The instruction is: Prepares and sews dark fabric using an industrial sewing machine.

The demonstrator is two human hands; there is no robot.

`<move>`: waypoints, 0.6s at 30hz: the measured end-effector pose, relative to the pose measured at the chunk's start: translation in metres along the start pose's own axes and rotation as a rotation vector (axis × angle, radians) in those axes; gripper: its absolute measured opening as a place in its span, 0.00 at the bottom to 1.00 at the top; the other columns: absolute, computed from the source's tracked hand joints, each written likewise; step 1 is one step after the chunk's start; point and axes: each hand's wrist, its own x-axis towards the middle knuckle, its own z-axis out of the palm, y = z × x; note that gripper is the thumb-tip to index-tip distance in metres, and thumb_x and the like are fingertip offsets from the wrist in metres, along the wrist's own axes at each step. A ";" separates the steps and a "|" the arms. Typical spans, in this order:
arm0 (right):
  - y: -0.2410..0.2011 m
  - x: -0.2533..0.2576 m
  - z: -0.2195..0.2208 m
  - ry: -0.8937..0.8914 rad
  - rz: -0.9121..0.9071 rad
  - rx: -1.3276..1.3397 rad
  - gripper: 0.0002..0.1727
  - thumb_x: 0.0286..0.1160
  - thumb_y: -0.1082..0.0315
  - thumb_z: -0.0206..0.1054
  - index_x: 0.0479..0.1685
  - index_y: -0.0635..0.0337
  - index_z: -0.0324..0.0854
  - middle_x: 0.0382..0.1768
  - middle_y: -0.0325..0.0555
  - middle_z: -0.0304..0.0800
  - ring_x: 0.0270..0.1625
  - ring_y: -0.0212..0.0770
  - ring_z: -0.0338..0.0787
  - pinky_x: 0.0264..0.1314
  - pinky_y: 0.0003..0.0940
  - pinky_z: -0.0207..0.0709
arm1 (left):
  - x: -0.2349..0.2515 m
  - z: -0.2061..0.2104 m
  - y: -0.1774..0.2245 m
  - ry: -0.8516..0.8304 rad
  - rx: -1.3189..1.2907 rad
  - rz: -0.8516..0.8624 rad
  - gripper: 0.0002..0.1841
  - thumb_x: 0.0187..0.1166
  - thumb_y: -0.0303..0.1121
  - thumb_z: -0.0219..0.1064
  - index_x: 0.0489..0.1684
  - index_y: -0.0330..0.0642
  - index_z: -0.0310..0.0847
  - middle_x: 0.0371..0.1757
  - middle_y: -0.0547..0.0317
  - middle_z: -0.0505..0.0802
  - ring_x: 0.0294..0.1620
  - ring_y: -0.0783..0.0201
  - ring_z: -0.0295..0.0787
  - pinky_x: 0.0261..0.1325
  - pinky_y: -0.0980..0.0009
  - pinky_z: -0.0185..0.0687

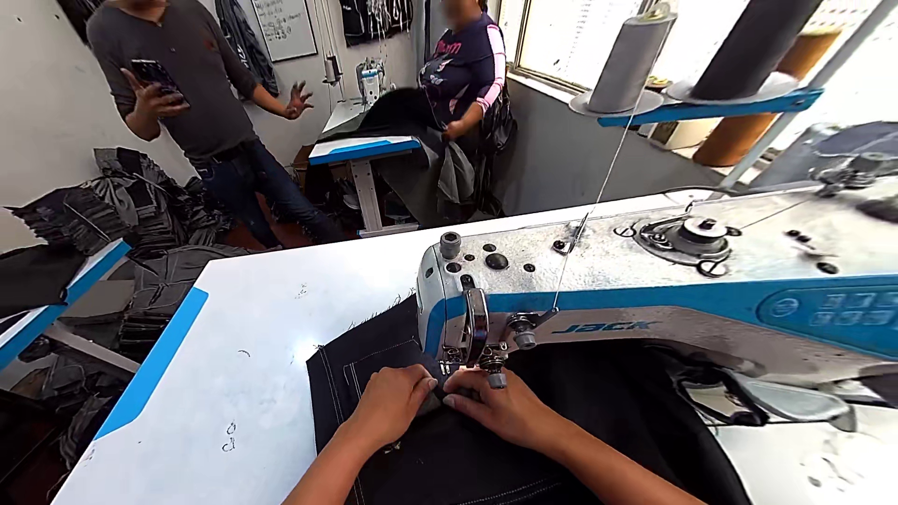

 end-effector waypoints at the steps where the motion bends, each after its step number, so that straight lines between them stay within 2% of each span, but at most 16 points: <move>1: 0.001 -0.001 0.001 -0.005 0.005 -0.003 0.20 0.85 0.53 0.60 0.57 0.58 0.90 0.46 0.54 0.92 0.52 0.53 0.90 0.61 0.56 0.77 | -0.001 0.004 -0.003 0.022 -0.025 0.016 0.24 0.93 0.44 0.48 0.58 0.35 0.85 0.44 0.41 0.92 0.50 0.46 0.89 0.59 0.46 0.78; 4: 0.004 0.002 0.000 0.000 -0.003 -0.005 0.20 0.84 0.52 0.61 0.55 0.58 0.90 0.44 0.56 0.93 0.51 0.57 0.91 0.59 0.61 0.78 | -0.007 0.014 -0.006 0.143 -0.074 0.067 0.24 0.86 0.51 0.61 0.57 0.38 0.88 0.45 0.45 0.95 0.49 0.48 0.94 0.58 0.43 0.84; 6: 0.004 0.003 -0.002 -0.007 -0.012 -0.008 0.19 0.84 0.54 0.62 0.54 0.59 0.91 0.43 0.57 0.94 0.50 0.58 0.92 0.57 0.63 0.78 | -0.009 0.022 -0.005 0.215 -0.087 0.051 0.20 0.83 0.47 0.66 0.54 0.37 0.89 0.45 0.46 0.96 0.48 0.48 0.94 0.56 0.43 0.85; 12: 0.001 0.001 -0.003 -0.068 0.002 -0.036 0.18 0.85 0.56 0.61 0.56 0.59 0.89 0.44 0.57 0.93 0.50 0.57 0.91 0.57 0.60 0.77 | -0.013 0.039 -0.006 0.370 -0.076 0.102 0.16 0.84 0.41 0.63 0.48 0.36 0.90 0.40 0.47 0.95 0.40 0.51 0.94 0.47 0.48 0.86; 15: -0.002 0.004 -0.004 -0.028 0.017 -0.073 0.19 0.85 0.57 0.59 0.57 0.60 0.89 0.50 0.59 0.93 0.55 0.61 0.91 0.60 0.64 0.78 | -0.009 0.038 -0.008 0.423 -0.055 0.154 0.16 0.85 0.40 0.62 0.49 0.35 0.90 0.42 0.47 0.96 0.42 0.51 0.94 0.49 0.49 0.87; 18: -0.008 0.004 -0.004 -0.101 0.071 -0.080 0.21 0.88 0.55 0.56 0.62 0.60 0.87 0.53 0.60 0.92 0.60 0.61 0.89 0.65 0.64 0.75 | -0.011 0.039 -0.010 0.373 -0.110 0.097 0.16 0.84 0.40 0.61 0.52 0.38 0.90 0.45 0.50 0.96 0.46 0.55 0.95 0.54 0.53 0.87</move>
